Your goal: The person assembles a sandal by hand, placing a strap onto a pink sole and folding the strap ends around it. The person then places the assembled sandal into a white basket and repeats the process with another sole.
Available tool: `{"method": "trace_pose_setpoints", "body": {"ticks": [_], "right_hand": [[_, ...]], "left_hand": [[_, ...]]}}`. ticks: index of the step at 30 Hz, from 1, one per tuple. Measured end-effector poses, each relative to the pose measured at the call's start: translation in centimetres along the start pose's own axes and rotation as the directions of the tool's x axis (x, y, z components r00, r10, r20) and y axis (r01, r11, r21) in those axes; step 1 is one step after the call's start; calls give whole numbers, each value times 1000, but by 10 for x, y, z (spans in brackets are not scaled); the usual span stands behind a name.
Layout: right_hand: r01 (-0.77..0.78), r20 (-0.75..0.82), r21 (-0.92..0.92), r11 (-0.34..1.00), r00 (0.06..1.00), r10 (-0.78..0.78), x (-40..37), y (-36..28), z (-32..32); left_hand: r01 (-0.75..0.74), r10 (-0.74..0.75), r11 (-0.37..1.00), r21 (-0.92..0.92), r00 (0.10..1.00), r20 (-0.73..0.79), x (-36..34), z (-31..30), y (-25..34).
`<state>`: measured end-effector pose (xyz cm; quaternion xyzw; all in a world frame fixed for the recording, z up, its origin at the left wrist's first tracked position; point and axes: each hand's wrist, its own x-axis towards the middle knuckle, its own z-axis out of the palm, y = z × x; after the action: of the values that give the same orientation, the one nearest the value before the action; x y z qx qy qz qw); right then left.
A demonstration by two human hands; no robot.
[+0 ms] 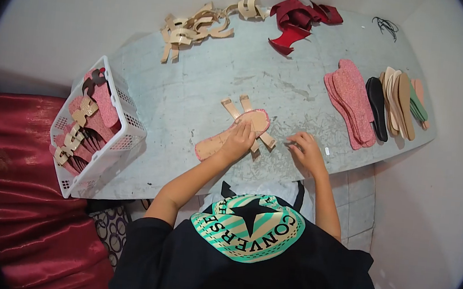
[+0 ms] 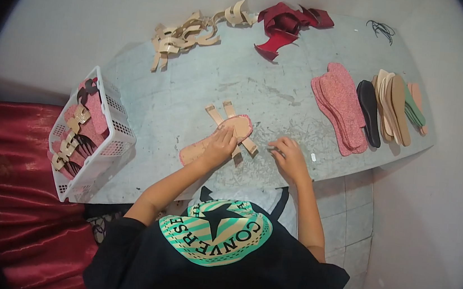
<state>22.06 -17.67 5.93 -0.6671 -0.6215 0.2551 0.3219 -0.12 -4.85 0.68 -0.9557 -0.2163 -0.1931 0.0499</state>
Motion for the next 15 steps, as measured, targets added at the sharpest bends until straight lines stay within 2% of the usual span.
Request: {"method": "trace_pose_setpoints", "body": {"ticks": [3,9,12,15], "right_hand": [[49,-23,-23,999,998,-50,17,-16,5],[215,157,-60,975,966,-204,35,-13,21],[276,142,-59,959,954,-265,39,-9,32],[336,105,-146,930,940,-323,46,-12,36]], "left_hand": [[2,-2,1000,16,1000,4,-1,-1,1],[35,-35,999,-16,999,1,-3,0,1],[59,-61,997,-59,998,-23,-4,1,0],[60,-60,997,-44,998,-12,-4,0,1]]}}
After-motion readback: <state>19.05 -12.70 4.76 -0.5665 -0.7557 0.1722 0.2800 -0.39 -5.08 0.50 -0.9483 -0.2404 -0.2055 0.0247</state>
